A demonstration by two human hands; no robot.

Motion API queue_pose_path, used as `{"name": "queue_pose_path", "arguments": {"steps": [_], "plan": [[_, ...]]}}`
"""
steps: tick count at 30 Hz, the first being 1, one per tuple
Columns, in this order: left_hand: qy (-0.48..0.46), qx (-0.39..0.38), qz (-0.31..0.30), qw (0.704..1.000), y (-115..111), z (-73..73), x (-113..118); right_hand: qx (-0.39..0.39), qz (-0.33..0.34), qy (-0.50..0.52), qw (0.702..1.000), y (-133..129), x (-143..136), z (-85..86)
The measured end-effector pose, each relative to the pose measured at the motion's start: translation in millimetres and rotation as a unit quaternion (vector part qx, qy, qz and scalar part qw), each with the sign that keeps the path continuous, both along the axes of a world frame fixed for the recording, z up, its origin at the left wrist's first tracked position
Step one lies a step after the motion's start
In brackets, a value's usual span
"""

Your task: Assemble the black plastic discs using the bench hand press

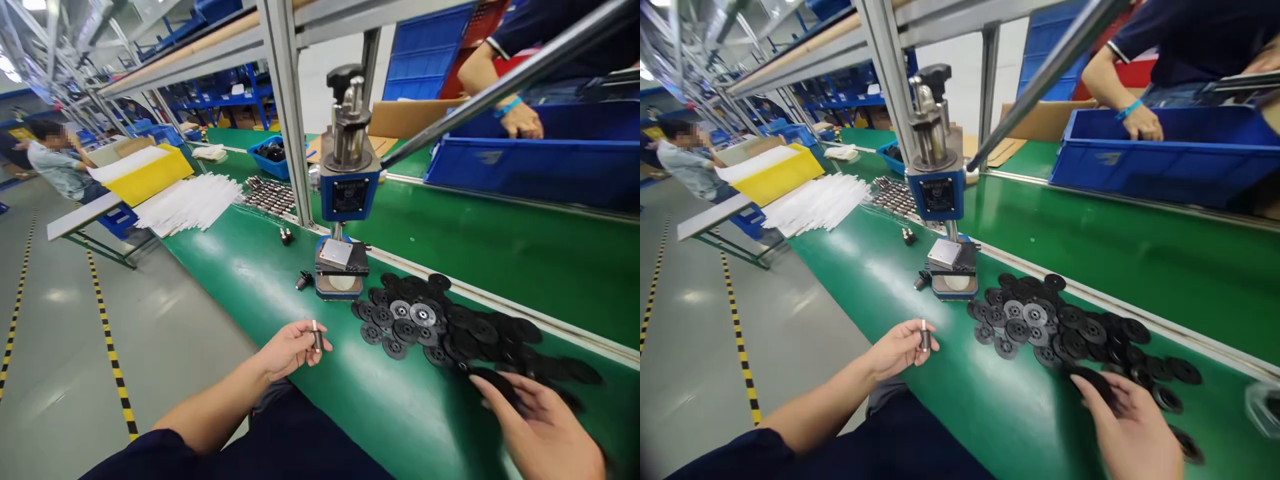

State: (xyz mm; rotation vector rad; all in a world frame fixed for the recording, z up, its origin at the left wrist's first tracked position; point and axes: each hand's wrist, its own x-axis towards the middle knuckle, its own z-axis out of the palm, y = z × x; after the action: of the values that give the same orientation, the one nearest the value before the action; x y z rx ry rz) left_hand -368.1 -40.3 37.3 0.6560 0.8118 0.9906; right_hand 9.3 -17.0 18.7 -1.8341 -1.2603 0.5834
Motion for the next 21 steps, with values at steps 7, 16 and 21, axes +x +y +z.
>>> {"name": "queue_pose_path", "arguments": {"steps": [7,16,21], "plan": [[0.01,-0.017,-0.168,0.986,-5,8.7,58,-0.069,0.139,0.285,0.946,-44,-87,19.3],[0.087,-0.025,-0.251,0.964,-9,15.8,89,0.022,0.217,0.164,0.962,-72,-99,15.2],[0.082,-0.03,-0.244,0.966,-12,11.7,90,0.085,0.276,0.093,0.953,-72,-101,9.4]]}}
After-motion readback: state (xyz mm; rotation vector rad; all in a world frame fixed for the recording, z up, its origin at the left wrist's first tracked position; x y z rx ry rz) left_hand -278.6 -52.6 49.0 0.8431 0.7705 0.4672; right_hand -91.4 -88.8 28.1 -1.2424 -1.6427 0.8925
